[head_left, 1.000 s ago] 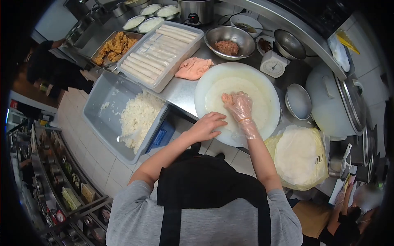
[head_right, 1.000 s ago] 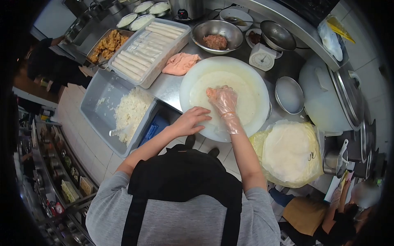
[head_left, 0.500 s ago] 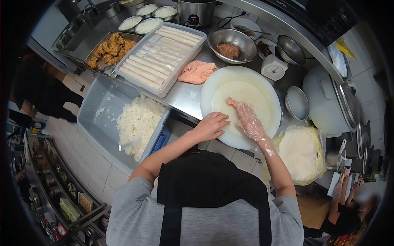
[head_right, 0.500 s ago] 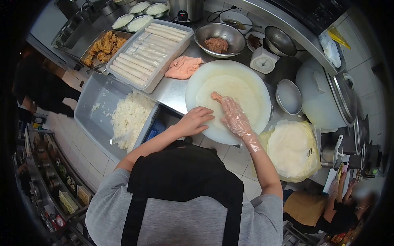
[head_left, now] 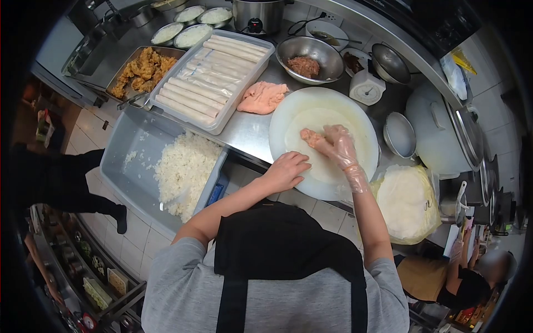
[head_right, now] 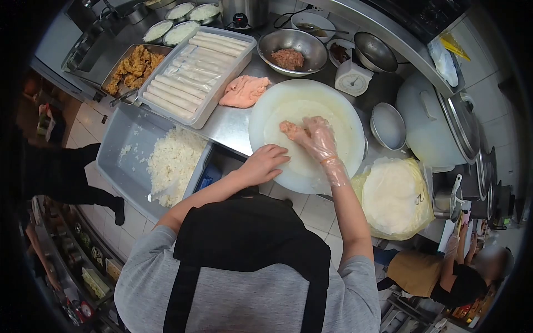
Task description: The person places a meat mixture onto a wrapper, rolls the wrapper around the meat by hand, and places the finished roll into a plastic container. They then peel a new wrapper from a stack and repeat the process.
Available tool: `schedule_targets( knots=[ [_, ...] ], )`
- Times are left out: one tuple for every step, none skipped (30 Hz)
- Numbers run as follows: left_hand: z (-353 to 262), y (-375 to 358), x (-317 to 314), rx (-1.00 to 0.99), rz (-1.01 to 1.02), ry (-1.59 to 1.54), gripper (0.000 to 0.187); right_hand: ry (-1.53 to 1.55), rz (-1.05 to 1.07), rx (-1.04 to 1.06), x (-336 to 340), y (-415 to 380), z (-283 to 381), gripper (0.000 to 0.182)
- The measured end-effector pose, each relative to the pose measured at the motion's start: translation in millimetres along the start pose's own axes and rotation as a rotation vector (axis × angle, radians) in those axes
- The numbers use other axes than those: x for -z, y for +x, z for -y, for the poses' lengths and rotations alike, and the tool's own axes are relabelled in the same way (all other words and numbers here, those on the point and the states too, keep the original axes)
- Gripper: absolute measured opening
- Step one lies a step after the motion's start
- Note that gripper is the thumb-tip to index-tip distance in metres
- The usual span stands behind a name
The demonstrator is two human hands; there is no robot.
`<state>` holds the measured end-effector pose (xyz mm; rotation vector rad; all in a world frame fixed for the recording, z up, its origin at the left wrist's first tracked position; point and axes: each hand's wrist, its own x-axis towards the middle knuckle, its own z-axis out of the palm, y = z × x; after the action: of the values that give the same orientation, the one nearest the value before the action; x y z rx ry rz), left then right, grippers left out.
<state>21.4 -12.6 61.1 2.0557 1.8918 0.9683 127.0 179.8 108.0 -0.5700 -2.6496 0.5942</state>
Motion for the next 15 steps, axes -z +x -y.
schedule_targets(
  knots=[
    [0.5, 0.3, 1.3, 0.002, 0.007, -0.001, 0.043, -0.072, 0.006, 0.009, -7.1, -1.6, -1.4, 0.04],
    [1.4, 0.3, 1.7, -0.001, 0.004, 0.001, 0.043, -0.145, 0.011, 0.019, -14.7, -4.1, -2.1, 0.041],
    [1.5, 0.1, 1.3, -0.004, 0.0, 0.001, 0.044, -0.22, 0.018, 0.029, -20.8, -5.0, -4.2, 0.042],
    [1.6, 0.0, 0.3, -0.006, -0.004, -0.001, 0.044, -0.165, 0.027, -0.004, -25.5, -3.1, -8.2, 0.04],
    [2.2, -0.3, -1.0, -0.001, 0.005, -0.007, 0.045, -0.11, 0.037, -0.038, -27.7, -0.6, -7.7, 0.038],
    [3.1, -0.8, -2.0, 0.004, 0.017, -0.013, 0.045, -0.053, 0.047, -0.075, -29.8, 0.2, -6.8, 0.036],
    [4.6, -0.8, -2.1, 0.007, 0.028, -0.017, 0.046, -0.064, 0.037, -0.075, -31.2, 0.6, -5.9, 0.034],
    [4.4, -0.3, -0.2, 0.005, 0.03, -0.015, 0.046, -0.077, 0.026, -0.072, -28.3, 3.4, 0.3, 0.032],
    [3.5, -0.4, 1.3, 0.003, 0.032, -0.014, 0.046, -0.09, 0.016, -0.07, -27.1, 5.5, 4.0, 0.03],
    [2.6, -0.2, 2.3, 0.0, 0.034, -0.014, 0.046, -0.079, 0.006, -0.039, -29.2, 6.9, 3.6, 0.029],
    [2.9, -0.2, 1.4, -0.002, 0.034, -0.014, 0.046, -0.067, -0.002, -0.01, -32.7, 7.9, 2.0, 0.028],
    [3.4, -0.2, 0.9, -0.004, 0.034, -0.013, 0.046, -0.054, -0.012, 0.019, -36.2, 8.9, 0.6, 0.027],
    [4.3, -0.2, 0.9, -0.007, 0.034, -0.01, 0.046, -0.079, 0.004, 0.006, -39.4, 10.7, -0.6, 0.028],
    [4.3, -0.5, 1.6, -0.006, 0.037, -0.01, 0.046, -0.105, 0.02, -0.006, -41.4, 13.3, 0.1, 0.028],
    [3.9, -0.5, 1.9, -0.006, 0.038, -0.011, 0.046, -0.131, 0.036, -0.017, -42.3, 15.6, 0.1, 0.028]
  ],
)
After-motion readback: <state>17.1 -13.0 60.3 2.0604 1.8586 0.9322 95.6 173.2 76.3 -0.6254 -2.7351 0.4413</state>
